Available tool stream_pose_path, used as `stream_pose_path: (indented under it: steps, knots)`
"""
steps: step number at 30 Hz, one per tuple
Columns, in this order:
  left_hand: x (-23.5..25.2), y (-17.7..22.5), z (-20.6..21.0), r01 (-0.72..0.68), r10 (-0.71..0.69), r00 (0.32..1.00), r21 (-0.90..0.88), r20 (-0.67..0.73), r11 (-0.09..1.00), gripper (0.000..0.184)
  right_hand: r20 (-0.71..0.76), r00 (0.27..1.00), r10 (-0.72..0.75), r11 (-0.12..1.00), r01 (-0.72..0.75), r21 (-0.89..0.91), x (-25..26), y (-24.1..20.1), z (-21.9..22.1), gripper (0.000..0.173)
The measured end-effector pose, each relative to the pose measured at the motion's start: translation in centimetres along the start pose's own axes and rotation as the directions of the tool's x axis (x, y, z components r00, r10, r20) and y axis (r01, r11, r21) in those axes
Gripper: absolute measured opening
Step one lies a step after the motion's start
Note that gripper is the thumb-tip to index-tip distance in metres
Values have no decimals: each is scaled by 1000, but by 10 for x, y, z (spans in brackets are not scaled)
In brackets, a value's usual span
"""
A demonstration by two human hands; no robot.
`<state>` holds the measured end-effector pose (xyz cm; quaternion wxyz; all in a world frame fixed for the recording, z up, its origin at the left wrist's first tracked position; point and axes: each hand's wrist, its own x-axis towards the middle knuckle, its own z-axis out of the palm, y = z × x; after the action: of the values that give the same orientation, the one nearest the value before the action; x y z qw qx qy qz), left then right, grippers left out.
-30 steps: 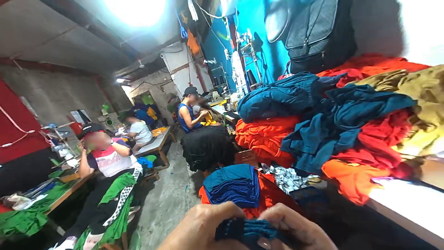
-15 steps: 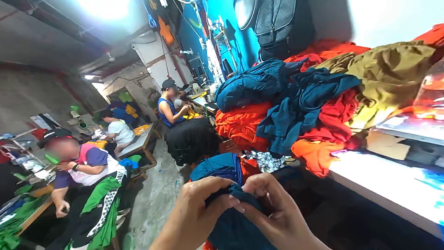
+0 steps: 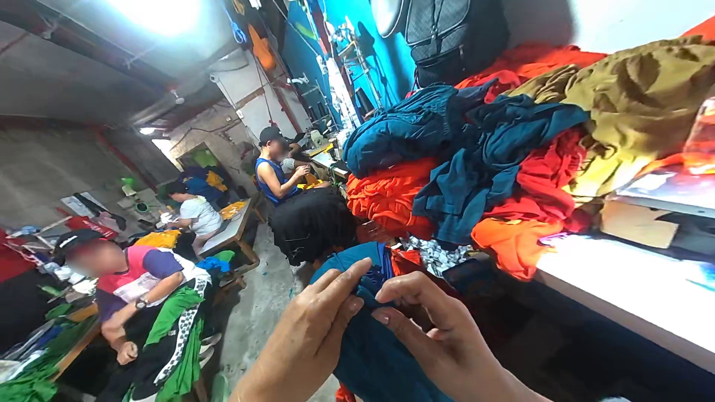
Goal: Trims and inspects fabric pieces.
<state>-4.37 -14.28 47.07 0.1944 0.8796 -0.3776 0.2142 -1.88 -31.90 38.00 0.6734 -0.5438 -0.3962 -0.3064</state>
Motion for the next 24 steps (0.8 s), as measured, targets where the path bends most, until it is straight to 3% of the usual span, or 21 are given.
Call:
stream_pose_path:
  steps: [3,7,12,16,19,24]
  knots:
    - [3,5,-9,-32,32,999,126,0,992,30,56,997,43,998,-46,40,5,-1,-2,12]
    - [11,11,-33,-60,55,998,280,29,958,31,245,966,79,990,-106,97,10,1,-16,20]
    - [24,15,-65,-96,80,995,385,58,918,31,517,855,40,991,-99,85,6,9,-30,13]
    - [27,16,-92,-27,35,999,426,-12,904,35,585,808,72,988,-140,72,-15,28,-34,15]
    - [18,9,-112,81,-29,990,395,-135,915,33,593,795,132,981,-189,35,-32,39,-44,19]
    - [6,0,-130,242,-195,917,96,-348,966,18,501,830,246,950,-308,43,-44,53,-69,22]
